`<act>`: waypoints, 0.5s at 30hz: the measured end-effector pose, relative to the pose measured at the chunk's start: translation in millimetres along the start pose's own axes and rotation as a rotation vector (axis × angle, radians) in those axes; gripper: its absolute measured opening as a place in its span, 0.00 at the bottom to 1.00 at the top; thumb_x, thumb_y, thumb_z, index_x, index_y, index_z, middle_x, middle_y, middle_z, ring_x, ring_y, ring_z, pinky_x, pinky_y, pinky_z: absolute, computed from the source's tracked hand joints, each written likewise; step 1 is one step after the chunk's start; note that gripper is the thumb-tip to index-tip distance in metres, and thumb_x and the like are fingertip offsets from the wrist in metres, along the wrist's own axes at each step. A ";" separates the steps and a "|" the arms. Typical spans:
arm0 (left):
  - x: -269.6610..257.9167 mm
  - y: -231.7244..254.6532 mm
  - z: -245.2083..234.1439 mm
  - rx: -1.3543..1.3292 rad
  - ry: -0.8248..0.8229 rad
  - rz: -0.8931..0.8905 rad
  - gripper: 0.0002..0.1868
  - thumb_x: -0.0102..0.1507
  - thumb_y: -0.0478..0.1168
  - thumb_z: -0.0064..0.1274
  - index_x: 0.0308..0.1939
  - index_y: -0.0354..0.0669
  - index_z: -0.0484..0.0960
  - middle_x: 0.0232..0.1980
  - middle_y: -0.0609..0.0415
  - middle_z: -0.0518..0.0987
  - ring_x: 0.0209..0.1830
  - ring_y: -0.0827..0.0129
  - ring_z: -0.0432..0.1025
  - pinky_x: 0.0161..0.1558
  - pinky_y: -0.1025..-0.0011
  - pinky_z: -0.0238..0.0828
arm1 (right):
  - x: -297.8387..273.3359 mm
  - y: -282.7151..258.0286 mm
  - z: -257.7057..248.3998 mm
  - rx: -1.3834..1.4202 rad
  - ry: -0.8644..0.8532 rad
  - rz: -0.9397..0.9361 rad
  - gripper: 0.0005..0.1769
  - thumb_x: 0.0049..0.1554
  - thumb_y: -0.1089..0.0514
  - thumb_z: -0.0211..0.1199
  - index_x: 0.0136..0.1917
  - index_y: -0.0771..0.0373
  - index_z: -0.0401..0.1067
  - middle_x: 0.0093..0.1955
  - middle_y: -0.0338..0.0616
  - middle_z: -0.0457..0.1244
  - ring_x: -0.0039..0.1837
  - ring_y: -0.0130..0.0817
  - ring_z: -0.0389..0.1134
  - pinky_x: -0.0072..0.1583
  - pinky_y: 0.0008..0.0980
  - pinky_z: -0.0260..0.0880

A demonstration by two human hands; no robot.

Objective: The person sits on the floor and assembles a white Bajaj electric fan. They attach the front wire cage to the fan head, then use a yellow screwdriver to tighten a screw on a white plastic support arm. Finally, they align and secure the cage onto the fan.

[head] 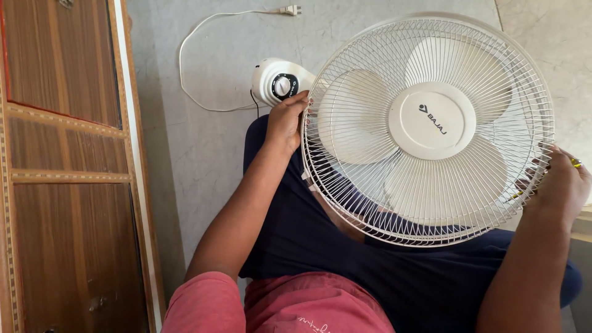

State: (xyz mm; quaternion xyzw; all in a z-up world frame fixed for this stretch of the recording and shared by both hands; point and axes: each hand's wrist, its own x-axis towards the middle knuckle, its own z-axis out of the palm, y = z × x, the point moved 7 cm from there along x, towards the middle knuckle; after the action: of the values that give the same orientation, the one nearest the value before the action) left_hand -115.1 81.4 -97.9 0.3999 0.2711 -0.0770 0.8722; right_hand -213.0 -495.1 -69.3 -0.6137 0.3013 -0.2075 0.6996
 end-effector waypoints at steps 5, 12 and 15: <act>-7.9 2.3 2.8 0.016 -0.049 0.067 0.19 0.68 0.30 0.51 0.62 0.21 0.76 0.53 0.36 0.81 0.47 0.60 0.77 0.49 0.68 0.77 | -13.6 -5.9 3.8 0.040 -0.002 0.002 0.09 0.68 0.69 0.61 0.61 0.74 0.73 0.56 0.51 0.71 0.53 0.34 0.77 0.55 0.32 0.83; -20.4 3.0 -1.7 0.182 -0.068 0.119 0.22 0.69 0.33 0.48 0.66 0.24 0.74 0.62 0.41 0.80 0.60 0.66 0.76 0.61 0.73 0.71 | -41.6 -13.2 12.3 0.094 0.045 0.104 0.10 0.67 0.62 0.60 0.60 0.70 0.75 0.53 0.46 0.72 0.50 0.32 0.77 0.52 0.30 0.81; -26.6 4.0 -7.0 0.117 -0.115 0.078 0.22 0.70 0.34 0.44 0.66 0.25 0.73 0.62 0.40 0.80 0.58 0.63 0.76 0.59 0.70 0.72 | -52.4 -19.6 25.6 0.058 -0.079 0.108 0.16 0.71 0.60 0.55 0.67 0.69 0.76 0.57 0.47 0.72 0.53 0.34 0.76 0.54 0.33 0.80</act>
State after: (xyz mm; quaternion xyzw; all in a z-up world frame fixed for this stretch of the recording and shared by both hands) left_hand -138.9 87.0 -84.7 0.4556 0.2000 -0.0813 0.8636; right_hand -232.5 -444.8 -39.7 -0.5835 0.3001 -0.1538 0.7388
